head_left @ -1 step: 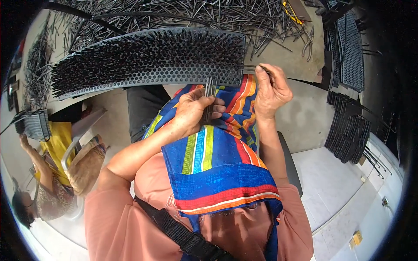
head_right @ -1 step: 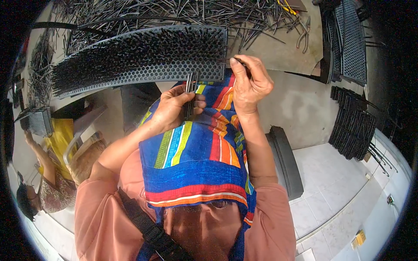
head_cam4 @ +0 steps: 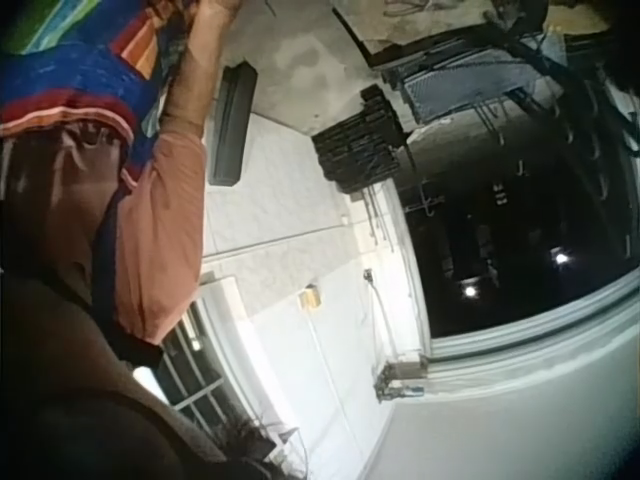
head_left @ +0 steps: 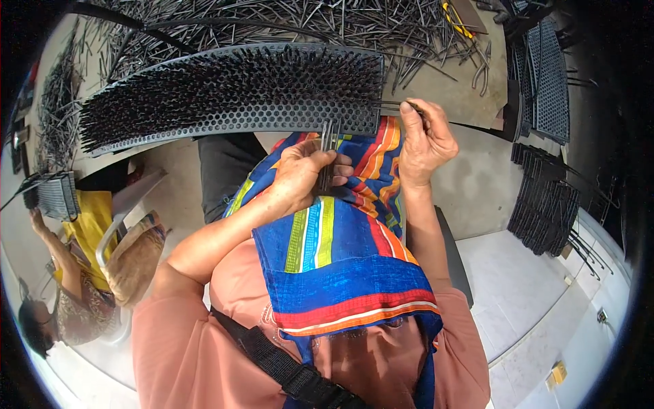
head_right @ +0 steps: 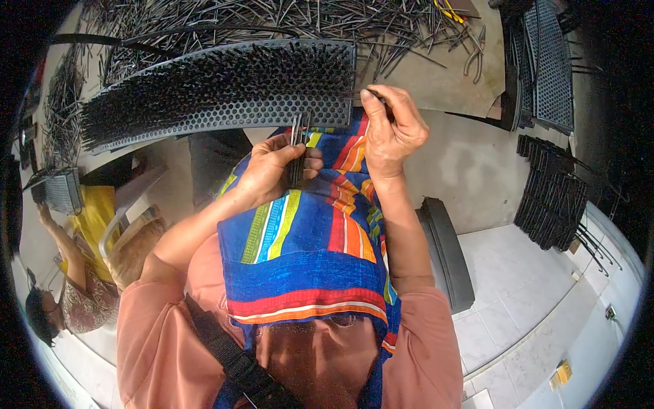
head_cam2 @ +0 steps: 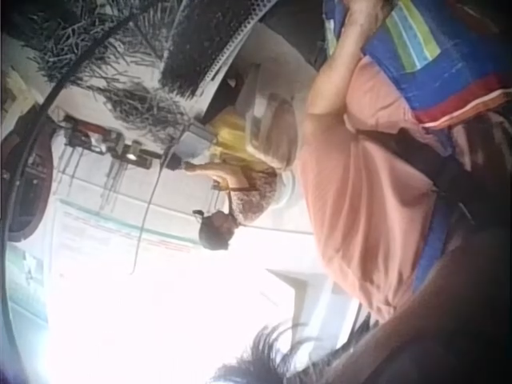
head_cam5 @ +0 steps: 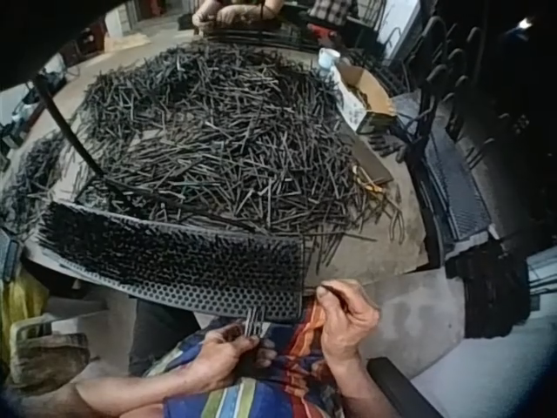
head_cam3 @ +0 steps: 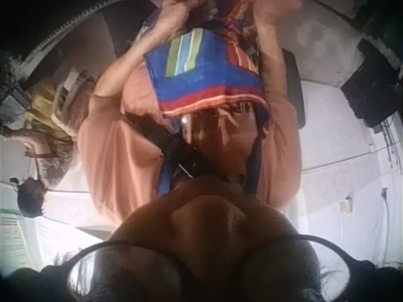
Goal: The recorder is manually inserting metal pins into a perforated base plate at an assembly station.
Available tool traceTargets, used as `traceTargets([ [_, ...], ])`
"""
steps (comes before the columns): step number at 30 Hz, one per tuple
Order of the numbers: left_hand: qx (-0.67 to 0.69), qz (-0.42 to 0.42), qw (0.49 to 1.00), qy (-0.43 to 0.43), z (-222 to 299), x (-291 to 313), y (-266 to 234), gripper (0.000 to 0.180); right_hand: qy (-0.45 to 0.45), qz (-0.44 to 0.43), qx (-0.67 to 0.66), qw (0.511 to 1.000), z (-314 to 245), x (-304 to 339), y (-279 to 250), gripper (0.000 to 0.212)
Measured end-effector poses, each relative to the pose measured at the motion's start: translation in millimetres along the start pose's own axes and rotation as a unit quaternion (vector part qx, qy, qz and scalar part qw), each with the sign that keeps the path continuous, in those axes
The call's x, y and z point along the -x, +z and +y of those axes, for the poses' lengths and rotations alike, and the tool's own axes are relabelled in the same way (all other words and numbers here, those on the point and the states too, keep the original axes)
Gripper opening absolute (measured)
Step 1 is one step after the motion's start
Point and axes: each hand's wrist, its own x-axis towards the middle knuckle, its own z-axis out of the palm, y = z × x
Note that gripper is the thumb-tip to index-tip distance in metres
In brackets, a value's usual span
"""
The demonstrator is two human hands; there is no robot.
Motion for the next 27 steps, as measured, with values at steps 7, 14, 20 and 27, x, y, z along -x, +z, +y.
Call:
traceTargets([
  [7, -0.017, 0.001, 0.999, 0.036, -1, 1, -3, 0.012, 0.015, -0.018, 0.024, 0.999, -1, 5, 3, 0.011],
  [14, 0.008, 0.007, 1.000, 0.007, 0, 6, -4, 0.008, 0.007, -0.061, 0.118, 0.991, -13, 5, 17, 0.012],
  [20, 0.010, 0.004, 0.999, 0.031, 3, 10, -5, 0.006, -0.033, -0.096, 0.143, 0.984, -12, 1, 14, 0.012],
  [27, 0.014, -0.007, 0.998, 0.061, 11, 15, -11, 0.008, -0.098, -0.190, 0.229, 0.950, -14, 8, 10, 0.022],
])
